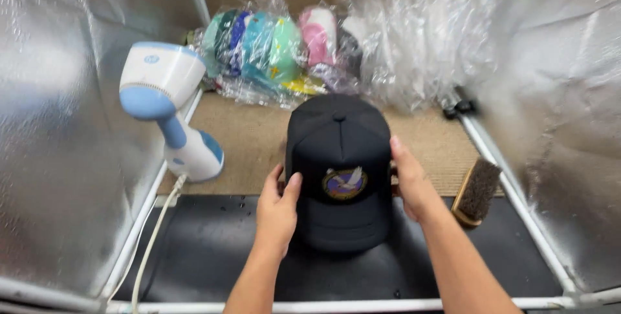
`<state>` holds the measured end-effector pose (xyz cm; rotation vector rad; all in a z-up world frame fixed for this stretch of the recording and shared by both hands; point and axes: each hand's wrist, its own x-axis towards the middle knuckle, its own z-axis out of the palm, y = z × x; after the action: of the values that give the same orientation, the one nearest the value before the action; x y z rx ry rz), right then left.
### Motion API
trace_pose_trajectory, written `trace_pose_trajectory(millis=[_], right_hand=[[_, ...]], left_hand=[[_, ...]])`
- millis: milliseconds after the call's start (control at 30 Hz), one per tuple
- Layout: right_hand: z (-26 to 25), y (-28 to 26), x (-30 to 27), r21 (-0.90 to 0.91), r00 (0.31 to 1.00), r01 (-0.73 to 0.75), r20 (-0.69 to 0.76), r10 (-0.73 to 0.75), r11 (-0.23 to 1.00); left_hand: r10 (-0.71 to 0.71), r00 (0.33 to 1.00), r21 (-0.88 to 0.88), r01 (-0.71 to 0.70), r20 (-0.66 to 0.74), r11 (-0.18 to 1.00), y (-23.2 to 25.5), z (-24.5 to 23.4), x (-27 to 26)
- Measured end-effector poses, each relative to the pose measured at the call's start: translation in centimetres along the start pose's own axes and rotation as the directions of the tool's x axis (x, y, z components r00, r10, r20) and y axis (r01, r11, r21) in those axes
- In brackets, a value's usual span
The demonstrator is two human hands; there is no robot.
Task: The person cleans two hats by hand using a brush and a steamer inside a photography light box. They first steam and brush a grey and white mesh hat, then unwrap and brush a black mesh hat.
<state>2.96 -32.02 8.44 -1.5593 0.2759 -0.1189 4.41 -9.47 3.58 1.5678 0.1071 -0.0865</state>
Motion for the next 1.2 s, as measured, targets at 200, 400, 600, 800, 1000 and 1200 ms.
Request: trace_pose_trajectory(millis=[200, 400, 600, 800, 1000, 1200], right_hand=[[-0.3, 0.8, 1.2, 0.171, 0.994, 0.025, -0.106, -0.007, 0.985], [-0.8, 3.5, 2.0, 0.182, 0.992, 0.079, -0.11, -0.06, 0.98], [-1.7, 5.1, 3.4, 0.096, 0.981, 0.166, -0.118, -0.155, 0.981], [-0.8, 3.2, 1.6, -0.013, 0.983, 0.105, -0.152, -0.105, 0.994], [-8.2, 5.8, 5.4, -0.77, 0.883, 0.277, -0.031, -0.467, 0.574], [-14.0, -0.1, 3.7, -0.891, 0.892, -0.398, -0.431, -0.132, 0.218]], left_hand=[[0.001, 0.997, -0.245, -0.02, -0.076, 0.969, -1.5, 2.4, 1.8], [-0.051, 0.994, -0.06, 0.045, -0.1, 0.997, -2.1, 2.4, 2.5], [-0.075, 0.996, 0.043, 0.077, -0.051, 0.996, -0.6, 2.3, 2.1], [-0.046, 0.998, 0.077, 0.049, -0.04, 0.996, -0.6, 1.6, 2.7], [-0.142, 0.989, 0.034, 0.144, -0.043, 0.989, 2.6, 0.9, -0.9], [-0.269, 0.963, -0.042, 0.27, 0.035, 0.962, 3.5, 0.7, -2.0]])
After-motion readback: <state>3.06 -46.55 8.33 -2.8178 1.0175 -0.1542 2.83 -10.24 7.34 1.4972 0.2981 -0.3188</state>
